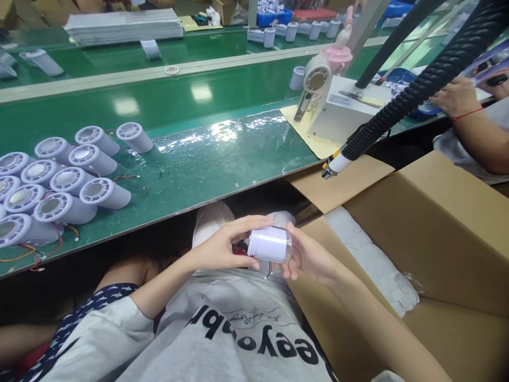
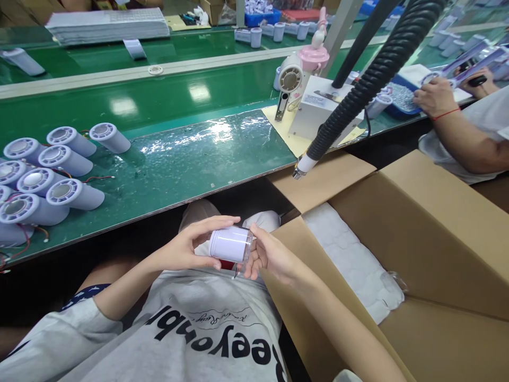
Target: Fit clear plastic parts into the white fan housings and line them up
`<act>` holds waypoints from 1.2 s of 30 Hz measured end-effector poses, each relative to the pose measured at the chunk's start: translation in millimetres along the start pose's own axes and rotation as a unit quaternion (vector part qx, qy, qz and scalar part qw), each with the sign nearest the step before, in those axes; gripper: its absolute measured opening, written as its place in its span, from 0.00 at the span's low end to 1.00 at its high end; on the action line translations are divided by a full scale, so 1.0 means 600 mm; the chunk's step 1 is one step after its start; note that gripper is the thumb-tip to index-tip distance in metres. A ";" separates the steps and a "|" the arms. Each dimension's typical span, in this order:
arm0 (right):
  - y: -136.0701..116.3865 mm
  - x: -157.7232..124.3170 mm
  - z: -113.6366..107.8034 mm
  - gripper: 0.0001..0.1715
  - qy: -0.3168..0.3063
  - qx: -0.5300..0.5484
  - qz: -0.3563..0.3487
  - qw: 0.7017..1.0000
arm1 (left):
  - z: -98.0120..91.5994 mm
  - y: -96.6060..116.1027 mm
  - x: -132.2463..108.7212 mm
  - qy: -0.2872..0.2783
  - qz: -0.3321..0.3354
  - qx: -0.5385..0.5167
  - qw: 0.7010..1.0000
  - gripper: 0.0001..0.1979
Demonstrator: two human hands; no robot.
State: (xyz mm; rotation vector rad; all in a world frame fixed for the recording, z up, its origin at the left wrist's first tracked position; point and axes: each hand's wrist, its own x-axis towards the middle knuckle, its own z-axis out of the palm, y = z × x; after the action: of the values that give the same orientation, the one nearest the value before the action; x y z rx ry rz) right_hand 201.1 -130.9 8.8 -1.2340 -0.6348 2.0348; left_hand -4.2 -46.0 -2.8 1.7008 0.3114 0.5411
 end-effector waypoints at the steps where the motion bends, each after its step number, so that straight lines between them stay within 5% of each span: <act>1: 0.000 0.001 0.000 0.35 -0.007 0.008 0.013 1.000 | 0.000 0.001 -0.001 0.002 -0.009 0.007 1.000 0.39; 6: 0.006 0.003 -0.003 0.40 -0.036 -0.004 0.039 0.999 | 0.006 0.017 -0.004 0.020 -0.090 -0.009 0.996 0.34; 9: 0.016 0.003 -0.012 0.44 0.002 -0.105 -0.088 0.991 | 0.011 0.025 -0.006 0.042 -0.138 -0.078 0.986 0.31; 10: 0.019 0.003 -0.016 0.45 0.036 -0.162 -0.176 0.970 | 0.012 0.026 -0.006 0.050 -0.148 -0.102 0.982 0.31; 12: 0.023 0.002 -0.024 0.44 0.088 -0.300 -0.350 0.883 | 0.013 0.027 -0.006 0.054 -0.166 -0.141 0.975 0.30; 14: 0.024 -0.001 -0.029 0.36 0.081 -0.422 -0.441 0.788 | 0.012 0.025 -0.006 0.039 -0.188 -0.168 0.967 0.31; 15: 0.024 -0.003 -0.031 0.31 0.066 -0.456 -0.449 0.766 | 0.012 0.024 -0.006 0.029 -0.198 -0.174 0.964 0.31; 16: 0.023 -0.005 -0.032 0.27 0.053 -0.464 -0.438 0.768 | 0.011 0.023 -0.006 0.023 -0.202 -0.174 0.964 0.32; 20: 0.023 -0.013 -0.029 0.29 0.050 -0.313 -0.322 0.892 | 0.007 0.021 -0.007 0.010 -0.164 -0.155 0.974 0.36; 22: 0.022 -0.017 -0.025 0.28 0.050 -0.252 -0.284 0.924 | 0.005 0.022 -0.008 -0.006 -0.160 -0.179 0.971 0.36; 29: 0.025 -0.014 -0.009 0.29 0.096 -0.232 -0.234 0.939 | 0.010 0.003 -0.009 -0.034 -0.213 -0.231 0.949 0.38; 33: 0.044 -0.010 -0.033 0.36 0.074 -0.240 -0.199 0.947 | 0.030 -0.028 -0.018 -0.026 -0.237 -0.234 0.943 0.36; 35: 0.043 -0.020 -0.067 0.35 0.115 -0.331 -0.184 0.918 | 0.022 -0.033 -0.010 -0.029 -0.260 -0.200 0.944 0.32; 36: 0.035 -0.024 -0.089 0.30 0.196 -0.400 -0.181 0.877 | 0.006 -0.029 0.001 -0.022 -0.263 -0.161 0.951 0.30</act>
State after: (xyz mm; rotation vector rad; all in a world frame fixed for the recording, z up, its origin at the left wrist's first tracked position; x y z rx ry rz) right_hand 247.9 -152.2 -20.5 -1.7476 -1.4529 1.1546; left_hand 0.1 -45.3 -20.3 1.2424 0.5882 0.1440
